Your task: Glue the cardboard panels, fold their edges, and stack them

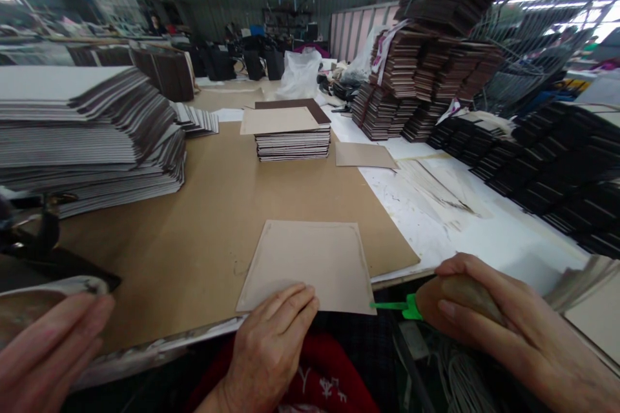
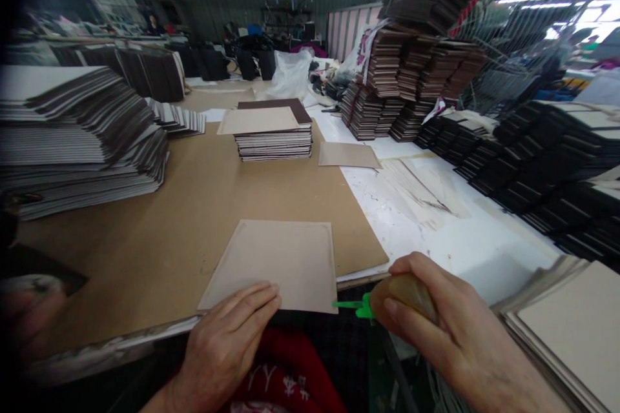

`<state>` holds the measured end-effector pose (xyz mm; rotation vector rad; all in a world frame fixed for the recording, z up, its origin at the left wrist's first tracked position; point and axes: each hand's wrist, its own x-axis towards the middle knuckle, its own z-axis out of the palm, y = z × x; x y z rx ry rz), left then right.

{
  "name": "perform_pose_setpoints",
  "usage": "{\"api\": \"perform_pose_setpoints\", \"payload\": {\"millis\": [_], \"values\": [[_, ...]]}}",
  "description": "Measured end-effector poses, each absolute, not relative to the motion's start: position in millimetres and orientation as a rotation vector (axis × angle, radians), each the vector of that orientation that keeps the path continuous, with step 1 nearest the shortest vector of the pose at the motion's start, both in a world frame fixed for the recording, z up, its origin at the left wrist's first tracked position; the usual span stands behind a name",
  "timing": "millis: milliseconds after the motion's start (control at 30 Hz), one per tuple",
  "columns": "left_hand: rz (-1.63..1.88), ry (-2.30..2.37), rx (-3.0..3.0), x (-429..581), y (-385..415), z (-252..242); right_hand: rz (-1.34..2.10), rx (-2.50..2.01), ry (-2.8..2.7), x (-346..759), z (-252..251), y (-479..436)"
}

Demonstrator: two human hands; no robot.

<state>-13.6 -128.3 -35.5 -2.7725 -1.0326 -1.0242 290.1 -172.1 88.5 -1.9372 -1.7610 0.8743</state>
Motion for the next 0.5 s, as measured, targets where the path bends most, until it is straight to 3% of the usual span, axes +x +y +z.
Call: {"api": "perform_pose_setpoints", "payload": {"millis": [333,500], "values": [[-1.007,-1.018,-2.746,-14,-126,-39,0.797,-1.933,-1.685,283,89,-174],[-1.056,-0.963,-2.672,-14,-123,-30,0.602,-1.895,-1.452,290,79,-189]]}}
